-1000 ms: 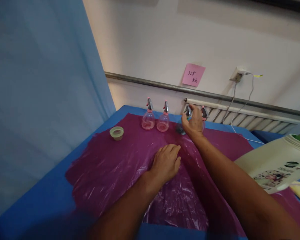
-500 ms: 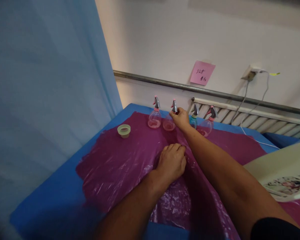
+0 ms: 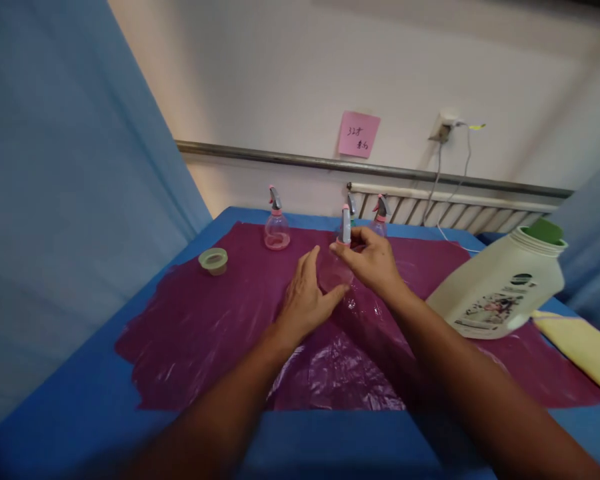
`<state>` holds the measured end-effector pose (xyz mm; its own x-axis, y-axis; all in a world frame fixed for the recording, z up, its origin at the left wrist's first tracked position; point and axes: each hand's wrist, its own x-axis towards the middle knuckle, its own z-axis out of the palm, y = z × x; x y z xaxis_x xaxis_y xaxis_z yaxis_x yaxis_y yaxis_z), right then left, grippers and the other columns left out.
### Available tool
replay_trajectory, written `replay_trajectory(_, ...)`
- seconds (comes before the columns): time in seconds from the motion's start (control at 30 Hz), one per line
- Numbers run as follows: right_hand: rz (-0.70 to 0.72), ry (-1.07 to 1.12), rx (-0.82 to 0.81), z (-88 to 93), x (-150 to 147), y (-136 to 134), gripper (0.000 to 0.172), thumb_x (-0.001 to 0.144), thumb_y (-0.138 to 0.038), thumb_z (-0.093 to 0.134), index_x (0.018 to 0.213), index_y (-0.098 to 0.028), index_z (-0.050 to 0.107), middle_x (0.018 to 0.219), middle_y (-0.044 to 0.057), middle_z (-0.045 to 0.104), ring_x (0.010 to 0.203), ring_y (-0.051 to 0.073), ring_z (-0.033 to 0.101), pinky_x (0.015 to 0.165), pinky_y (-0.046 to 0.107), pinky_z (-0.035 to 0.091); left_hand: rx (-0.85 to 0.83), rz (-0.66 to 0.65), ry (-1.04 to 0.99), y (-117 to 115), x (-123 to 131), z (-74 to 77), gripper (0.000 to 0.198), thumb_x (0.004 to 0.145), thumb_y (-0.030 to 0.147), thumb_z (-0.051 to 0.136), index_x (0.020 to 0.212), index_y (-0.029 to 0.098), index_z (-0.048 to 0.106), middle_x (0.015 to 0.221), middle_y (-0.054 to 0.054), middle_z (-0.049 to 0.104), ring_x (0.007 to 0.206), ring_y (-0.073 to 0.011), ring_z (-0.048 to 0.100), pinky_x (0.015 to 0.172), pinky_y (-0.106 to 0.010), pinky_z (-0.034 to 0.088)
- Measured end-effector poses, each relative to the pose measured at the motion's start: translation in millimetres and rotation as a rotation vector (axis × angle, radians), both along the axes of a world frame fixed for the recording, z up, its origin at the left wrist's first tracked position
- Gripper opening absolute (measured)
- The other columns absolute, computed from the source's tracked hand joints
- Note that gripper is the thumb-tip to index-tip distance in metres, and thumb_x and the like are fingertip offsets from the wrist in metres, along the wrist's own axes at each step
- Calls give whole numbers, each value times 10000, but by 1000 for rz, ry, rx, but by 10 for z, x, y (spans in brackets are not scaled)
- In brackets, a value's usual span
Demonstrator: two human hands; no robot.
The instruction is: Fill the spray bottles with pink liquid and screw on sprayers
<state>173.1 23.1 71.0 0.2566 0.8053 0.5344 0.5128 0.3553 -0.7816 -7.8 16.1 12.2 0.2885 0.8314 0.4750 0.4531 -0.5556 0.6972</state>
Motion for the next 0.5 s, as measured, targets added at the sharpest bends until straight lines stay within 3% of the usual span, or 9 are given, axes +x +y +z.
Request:
replay_trajectory(0.13, -10, 86, -49, -176, -23, -307, 460, 772, -609, 936, 990, -224, 809, 862, 37, 799, 699, 196, 669, 664, 347, 545, -111, -157, 51, -52, 31, -13, 813, 899, 339, 895, 1592, 228, 486, 1573, -158, 633, 1497, -363, 613, 1258, -538, 509)
replay_trajectory(0.27, -1, 164, -64, -339, -50, -395, 485, 788, -614, 925, 1053, -230, 795, 1003, 60, 828, 778, 212, 713, 752, 382, 587, -166, -160, 105, -75, 26, -5, 647, 899, 368, 890, 1450, 231, 580, 1387, -134, 712, 1328, -364, 696, 1128, -529, 573)
replay_trajectory(0.37, -9, 230, -15, -408, -65, -379, 537, 784, -572, 939, 1170, -240, 771, 1099, 76, 829, 893, 239, 748, 856, 423, 619, -184, -170, 114, -70, 21, -1, 636, 899, 387, 885, 1429, 213, 579, 1387, -152, 702, 1317, -374, 692, 1108, -537, 572)
replay_trajectory(0.5, -8, 221, 24, -426, -68, -350, 504, 802, -517, 937, 1187, -245, 757, 1059, 70, 819, 948, 256, 760, 946, 464, 629, -192, -168, 100, -55, 32, -5, 674, 890, 406, 900, 1455, 233, 575, 1426, -150, 694, 1359, -382, 679, 1134, -552, 556)
